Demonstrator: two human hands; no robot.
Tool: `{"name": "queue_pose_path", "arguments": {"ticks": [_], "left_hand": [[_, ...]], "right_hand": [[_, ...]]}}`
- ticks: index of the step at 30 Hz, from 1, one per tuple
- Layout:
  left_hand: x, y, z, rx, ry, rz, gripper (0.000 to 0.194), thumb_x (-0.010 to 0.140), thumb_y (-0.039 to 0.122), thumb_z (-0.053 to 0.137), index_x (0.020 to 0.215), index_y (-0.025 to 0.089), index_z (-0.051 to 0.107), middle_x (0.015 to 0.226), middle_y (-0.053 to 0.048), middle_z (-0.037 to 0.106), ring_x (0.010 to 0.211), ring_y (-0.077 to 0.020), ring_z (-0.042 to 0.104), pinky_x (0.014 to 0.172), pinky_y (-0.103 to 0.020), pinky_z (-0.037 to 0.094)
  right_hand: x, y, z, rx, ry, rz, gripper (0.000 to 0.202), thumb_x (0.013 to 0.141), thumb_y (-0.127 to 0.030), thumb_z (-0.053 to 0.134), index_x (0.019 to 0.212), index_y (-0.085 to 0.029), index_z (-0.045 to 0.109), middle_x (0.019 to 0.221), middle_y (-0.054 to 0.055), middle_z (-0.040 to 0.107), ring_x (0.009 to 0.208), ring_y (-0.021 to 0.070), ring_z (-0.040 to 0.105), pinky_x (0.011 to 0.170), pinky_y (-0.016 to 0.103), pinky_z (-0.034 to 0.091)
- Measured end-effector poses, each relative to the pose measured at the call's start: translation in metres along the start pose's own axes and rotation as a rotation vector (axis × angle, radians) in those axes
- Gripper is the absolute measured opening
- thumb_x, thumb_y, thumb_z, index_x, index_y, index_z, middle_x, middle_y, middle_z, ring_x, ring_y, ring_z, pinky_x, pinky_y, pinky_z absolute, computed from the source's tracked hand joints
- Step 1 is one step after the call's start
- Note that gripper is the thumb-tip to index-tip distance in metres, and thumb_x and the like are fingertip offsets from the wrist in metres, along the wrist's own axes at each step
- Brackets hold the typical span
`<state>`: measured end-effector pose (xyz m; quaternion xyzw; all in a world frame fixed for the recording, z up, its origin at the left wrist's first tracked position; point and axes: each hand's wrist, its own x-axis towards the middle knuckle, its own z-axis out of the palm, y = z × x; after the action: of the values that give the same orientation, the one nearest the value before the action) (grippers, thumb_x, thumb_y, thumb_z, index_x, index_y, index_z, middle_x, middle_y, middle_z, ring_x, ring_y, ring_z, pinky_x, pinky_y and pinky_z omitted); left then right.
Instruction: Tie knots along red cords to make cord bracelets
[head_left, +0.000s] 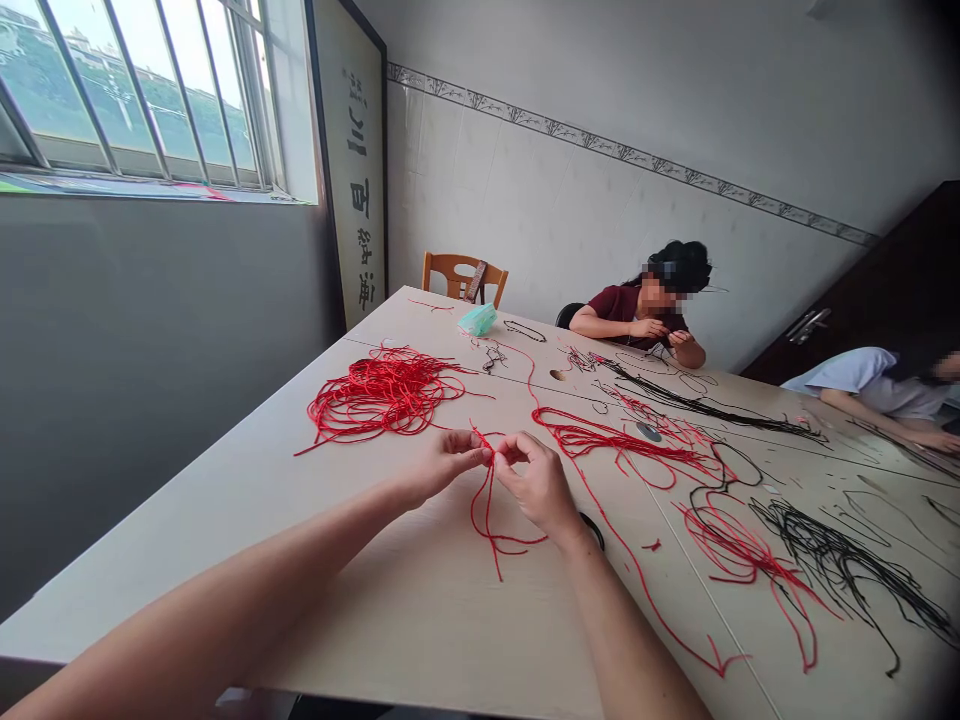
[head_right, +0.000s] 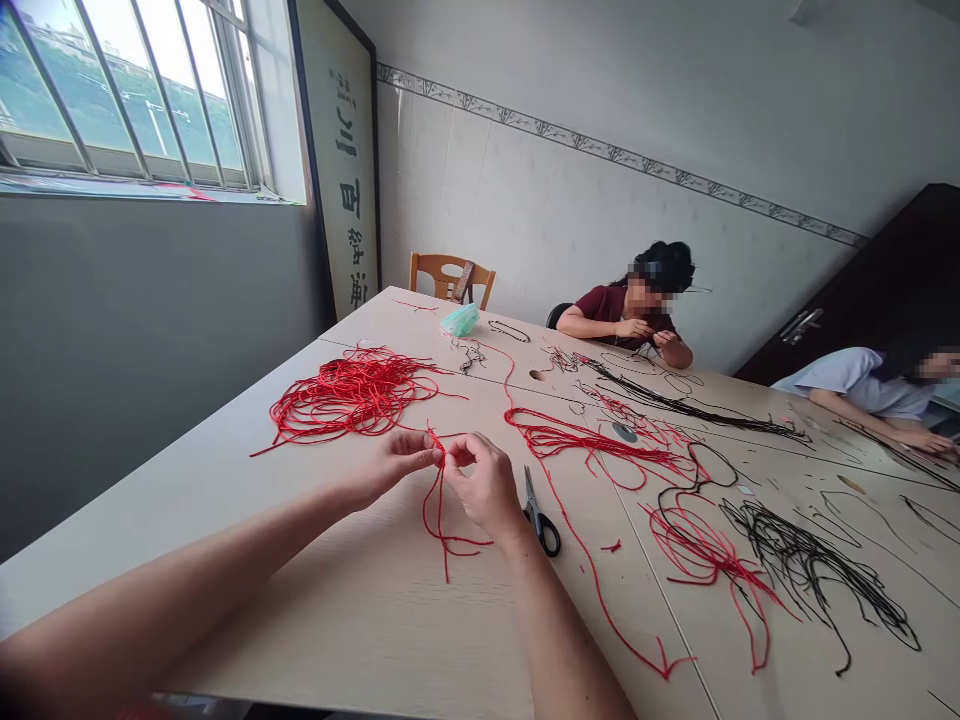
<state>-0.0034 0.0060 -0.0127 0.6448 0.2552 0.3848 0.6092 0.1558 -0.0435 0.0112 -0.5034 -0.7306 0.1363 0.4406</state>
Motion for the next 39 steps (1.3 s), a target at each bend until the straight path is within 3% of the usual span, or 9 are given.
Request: {"name": "queue_pose_path", "arguments": {"ticks": [3, 8, 14, 24, 29, 39], "left_hand": [[0.001, -0.002, 0.000, 0.048, 0.018, 0.015, 0.025, 0.077, 0.036, 0.057, 0.074, 0.012, 0.060, 0.071, -0.002, 0.057, 0.068, -0.0114, 0.049, 0.065, -0.025, 0.037], [0.002, -0.002, 0.001, 0.294, 0.152, 0.094, 0.025, 0.078, 0.038, 0.054, 0.072, 0.014, 0.057, 0.070, -0.001, 0.056, 0.065, -0.0113, 0.046, 0.063, -0.024, 0.035], [-0.002, 0.005, 0.005, 0.459, 0.197, 0.217, 0.019, 0.076, 0.032, 0.055, 0.067, 0.015, 0.056, 0.067, 0.000, 0.057, 0.066, -0.0125, 0.048, 0.064, -0.024, 0.037], [-0.001, 0.005, 0.006, 0.300, 0.122, 0.117, 0.029, 0.078, 0.041, 0.055, 0.074, 0.014, 0.063, 0.072, -0.002, 0.061, 0.070, -0.0136, 0.051, 0.068, -0.024, 0.037], [0.001, 0.000, 0.005, 0.198, 0.101, 0.081, 0.032, 0.078, 0.044, 0.054, 0.078, 0.013, 0.063, 0.077, -0.004, 0.063, 0.072, -0.0145, 0.054, 0.069, -0.025, 0.039], [0.000, -0.002, 0.009, 0.043, 0.070, 0.065, 0.035, 0.077, 0.048, 0.054, 0.076, 0.013, 0.059, 0.075, -0.004, 0.059, 0.072, -0.0141, 0.051, 0.068, -0.025, 0.039]], "right_hand": [[0.000, 0.000, 0.001, 0.069, -0.010, 0.062, 0.007, 0.077, -0.022, 0.052, 0.077, -0.017, 0.058, 0.074, 0.002, 0.059, 0.068, 0.0139, 0.055, 0.068, 0.025, 0.045], [0.002, -0.001, 0.004, 0.303, -0.016, 0.240, 0.018, 0.078, -0.031, 0.054, 0.077, -0.015, 0.060, 0.069, 0.002, 0.060, 0.063, 0.0135, 0.054, 0.060, 0.024, 0.045], [0.003, 0.003, 0.007, 0.454, -0.030, 0.344, 0.020, 0.072, -0.034, 0.060, 0.075, -0.014, 0.061, 0.066, 0.002, 0.059, 0.059, 0.0123, 0.052, 0.060, 0.026, 0.045], [0.001, 0.012, 0.009, 0.807, -0.065, 0.486, 0.019, 0.069, -0.032, 0.063, 0.073, -0.015, 0.061, 0.063, -0.002, 0.056, 0.056, 0.0079, 0.048, 0.059, 0.023, 0.044], [0.002, 0.011, 0.007, 0.813, -0.087, 0.483, 0.019, 0.069, -0.032, 0.063, 0.074, -0.014, 0.061, 0.065, -0.001, 0.057, 0.058, 0.0083, 0.050, 0.061, 0.023, 0.043], [0.001, 0.009, 0.017, 0.534, 0.036, 0.335, 0.016, 0.074, -0.031, 0.055, 0.073, -0.016, 0.056, 0.062, -0.001, 0.053, 0.057, 0.0102, 0.047, 0.056, 0.022, 0.040]]}}
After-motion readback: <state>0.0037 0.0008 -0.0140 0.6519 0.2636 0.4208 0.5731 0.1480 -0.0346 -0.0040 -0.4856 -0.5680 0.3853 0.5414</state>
